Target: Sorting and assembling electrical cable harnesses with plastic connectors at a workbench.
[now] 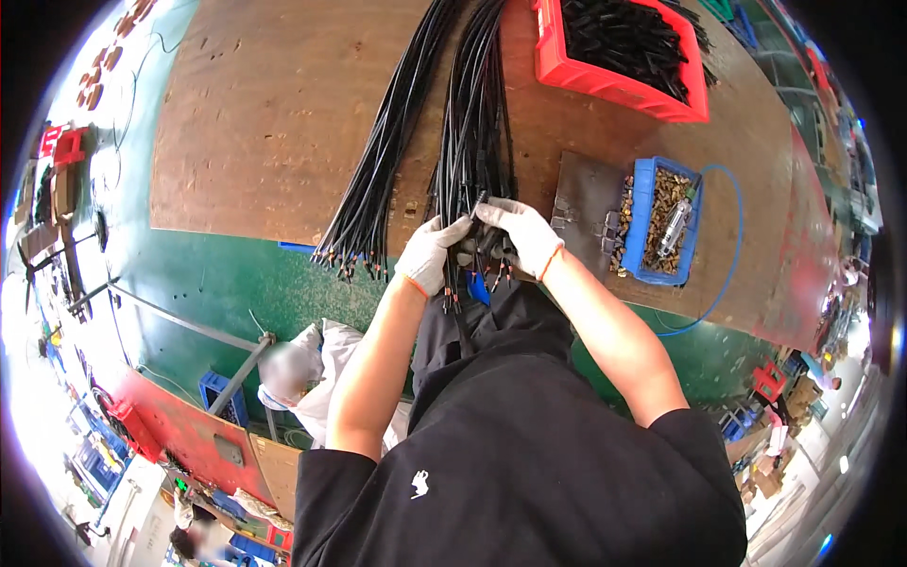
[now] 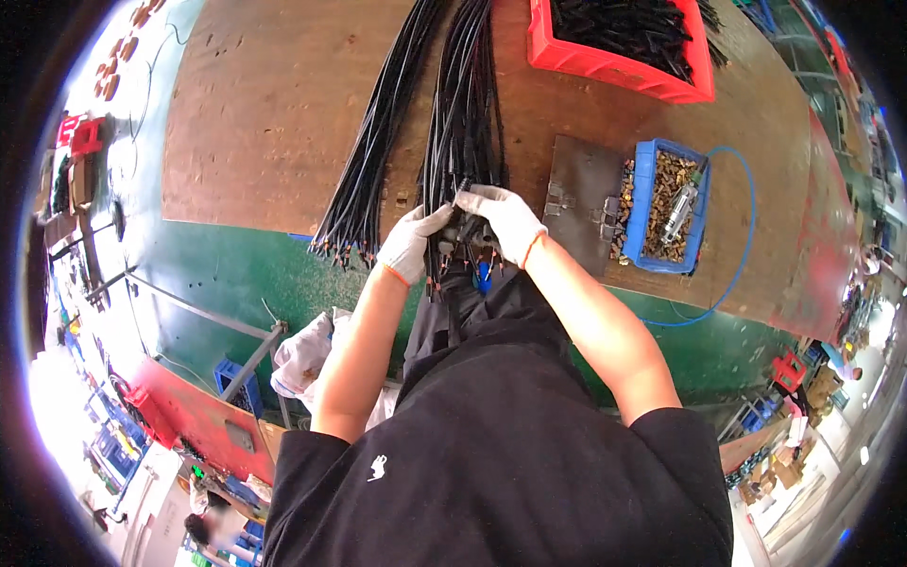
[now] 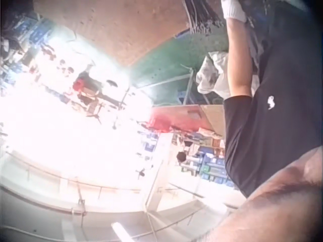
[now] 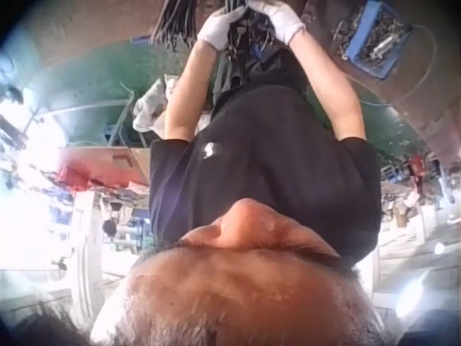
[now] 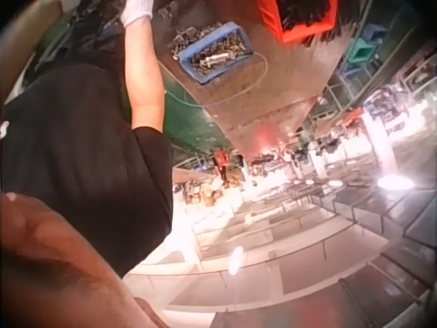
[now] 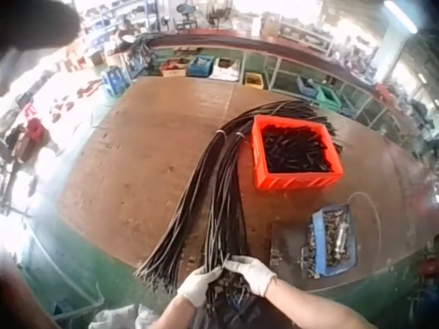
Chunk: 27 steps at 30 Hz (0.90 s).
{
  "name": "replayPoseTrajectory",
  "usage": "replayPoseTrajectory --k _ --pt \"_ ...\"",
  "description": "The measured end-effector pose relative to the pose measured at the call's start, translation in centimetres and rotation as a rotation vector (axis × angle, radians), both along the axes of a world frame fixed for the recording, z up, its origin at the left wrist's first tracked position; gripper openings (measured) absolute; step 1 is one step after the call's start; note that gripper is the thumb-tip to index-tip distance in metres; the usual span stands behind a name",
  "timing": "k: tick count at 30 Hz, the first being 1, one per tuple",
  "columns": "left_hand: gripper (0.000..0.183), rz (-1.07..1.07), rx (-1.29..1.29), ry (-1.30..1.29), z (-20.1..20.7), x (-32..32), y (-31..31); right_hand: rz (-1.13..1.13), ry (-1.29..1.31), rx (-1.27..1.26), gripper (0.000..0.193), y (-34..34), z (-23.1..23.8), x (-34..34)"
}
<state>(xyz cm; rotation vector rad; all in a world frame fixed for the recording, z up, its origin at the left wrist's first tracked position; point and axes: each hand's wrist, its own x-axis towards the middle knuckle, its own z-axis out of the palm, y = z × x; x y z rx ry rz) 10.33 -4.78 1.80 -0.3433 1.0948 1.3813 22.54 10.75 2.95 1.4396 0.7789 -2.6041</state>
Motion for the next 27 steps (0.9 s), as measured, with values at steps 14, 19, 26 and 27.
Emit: replayPoseTrajectory --k 14,19,26,27 --pt "0.021 -0.232 -0.024 0.112 1.7 -0.5 1.4 0.557 0.097 0.428 0.043 0.5 2.8 7.4" --pt "0.017 -0.237 -0.018 0.031 1.5 0.7 2.3 0.699 0.021 0.492 0.039 -0.6 4.8 11.6" --pt "0.018 -0.141 0.017 -0.070 0.9 2.1 3.0 0.756 -0.057 0.488 0.045 -1.7 5.4 14.2" --pt "0.017 -0.156 -0.018 -0.051 0.8 2.1 3.1 0.761 -0.043 0.469 0.046 -1.8 5.3 14.3"
